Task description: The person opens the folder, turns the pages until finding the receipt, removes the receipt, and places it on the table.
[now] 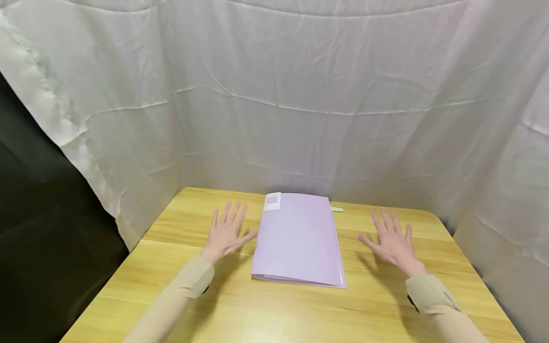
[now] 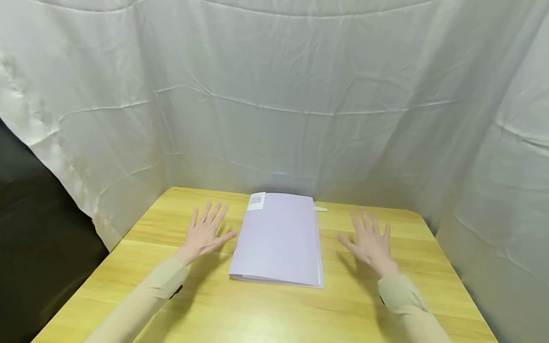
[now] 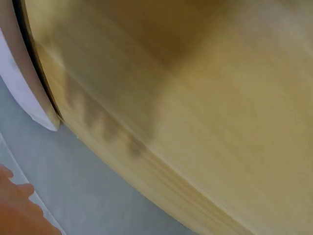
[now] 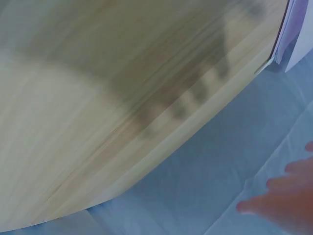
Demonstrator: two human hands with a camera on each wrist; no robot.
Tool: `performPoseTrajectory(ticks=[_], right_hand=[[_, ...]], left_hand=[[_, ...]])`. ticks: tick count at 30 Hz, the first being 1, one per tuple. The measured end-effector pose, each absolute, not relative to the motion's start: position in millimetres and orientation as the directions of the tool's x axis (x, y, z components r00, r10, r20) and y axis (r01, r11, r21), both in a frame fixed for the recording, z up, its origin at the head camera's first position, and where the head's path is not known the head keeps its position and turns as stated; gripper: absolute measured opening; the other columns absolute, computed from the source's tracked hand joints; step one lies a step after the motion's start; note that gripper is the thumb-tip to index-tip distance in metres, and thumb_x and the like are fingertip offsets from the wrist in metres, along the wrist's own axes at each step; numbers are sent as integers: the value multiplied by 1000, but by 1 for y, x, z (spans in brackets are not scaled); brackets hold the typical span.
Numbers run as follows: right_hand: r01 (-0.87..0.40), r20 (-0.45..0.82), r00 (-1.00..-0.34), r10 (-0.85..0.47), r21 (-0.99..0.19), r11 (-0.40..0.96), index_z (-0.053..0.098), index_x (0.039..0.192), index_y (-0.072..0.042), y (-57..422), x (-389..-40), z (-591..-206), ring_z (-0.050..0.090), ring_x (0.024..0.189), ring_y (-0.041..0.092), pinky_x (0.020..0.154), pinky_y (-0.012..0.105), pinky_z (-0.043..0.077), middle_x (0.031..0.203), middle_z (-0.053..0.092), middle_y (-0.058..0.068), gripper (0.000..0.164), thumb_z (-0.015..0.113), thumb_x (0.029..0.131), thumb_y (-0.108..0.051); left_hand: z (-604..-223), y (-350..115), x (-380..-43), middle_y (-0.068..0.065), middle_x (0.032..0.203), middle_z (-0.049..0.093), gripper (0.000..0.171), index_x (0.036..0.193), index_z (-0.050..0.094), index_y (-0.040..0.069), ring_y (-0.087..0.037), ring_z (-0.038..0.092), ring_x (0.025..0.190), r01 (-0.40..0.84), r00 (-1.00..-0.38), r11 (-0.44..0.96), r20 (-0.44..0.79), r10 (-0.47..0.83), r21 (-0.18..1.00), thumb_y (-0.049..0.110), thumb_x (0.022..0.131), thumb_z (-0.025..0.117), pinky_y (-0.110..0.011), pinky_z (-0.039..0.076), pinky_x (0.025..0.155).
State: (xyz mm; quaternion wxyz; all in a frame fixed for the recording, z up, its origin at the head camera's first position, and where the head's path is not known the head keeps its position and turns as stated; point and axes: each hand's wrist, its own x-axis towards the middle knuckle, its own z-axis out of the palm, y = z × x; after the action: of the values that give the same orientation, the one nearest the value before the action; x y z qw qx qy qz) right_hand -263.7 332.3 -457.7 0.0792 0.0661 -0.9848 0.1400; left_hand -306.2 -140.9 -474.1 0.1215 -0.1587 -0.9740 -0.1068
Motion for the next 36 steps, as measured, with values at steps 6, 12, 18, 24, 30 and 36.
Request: performPoseTrajectory(ticks=[6,12,18,24,30,36], right_hand=[[-251,141,-966,-217,-298,921,9,163,-13,332,-261,-463,4,153,53,113,82,2,168,6,25,99,59,92,-61],[-350,146,-937,-319,-347,870,18,162,-8,327,-264,-467,11,151,56,113,82,8,167,11,26,105,72,85,-54],[-388,125,-919,-373,-451,804,19,160,-2,322,-261,-473,7,149,59,112,82,7,166,10,30,111,81,79,-46],[-435,129,-895,-426,-455,777,22,157,6,316,-263,-475,13,146,63,113,80,14,162,16,35,115,87,73,-41],[-458,98,-875,-475,-488,743,24,153,12,310,-267,-483,15,144,65,110,83,14,159,22,38,116,90,71,-36],[-440,22,-854,-519,-563,700,26,153,11,306,-267,-491,11,143,67,108,85,13,159,21,38,110,89,74,-31]], left_hand=[[-480,-145,-293,-7,169,22,96,161,22,18,-34,15,158,409,-900,896,238,366,172,69,88,56,-61,3,128],[-487,-146,-283,-10,168,23,103,161,22,14,-33,18,158,497,-862,854,196,466,153,73,85,57,-60,5,128],[-492,-144,-274,-15,168,20,113,161,19,8,-34,20,157,577,-816,804,147,559,144,77,81,59,-60,9,128],[-490,-139,-271,-16,167,23,122,160,22,3,-35,24,155,619,-785,776,129,606,121,79,75,64,-58,17,127],[-492,-134,-271,-20,164,30,124,157,26,-1,-37,30,153,637,-771,761,121,625,122,79,72,67,-58,19,127],[-493,-125,-267,-23,160,36,120,154,32,-5,-36,38,149,645,-765,755,91,638,121,75,73,70,-54,24,126]])
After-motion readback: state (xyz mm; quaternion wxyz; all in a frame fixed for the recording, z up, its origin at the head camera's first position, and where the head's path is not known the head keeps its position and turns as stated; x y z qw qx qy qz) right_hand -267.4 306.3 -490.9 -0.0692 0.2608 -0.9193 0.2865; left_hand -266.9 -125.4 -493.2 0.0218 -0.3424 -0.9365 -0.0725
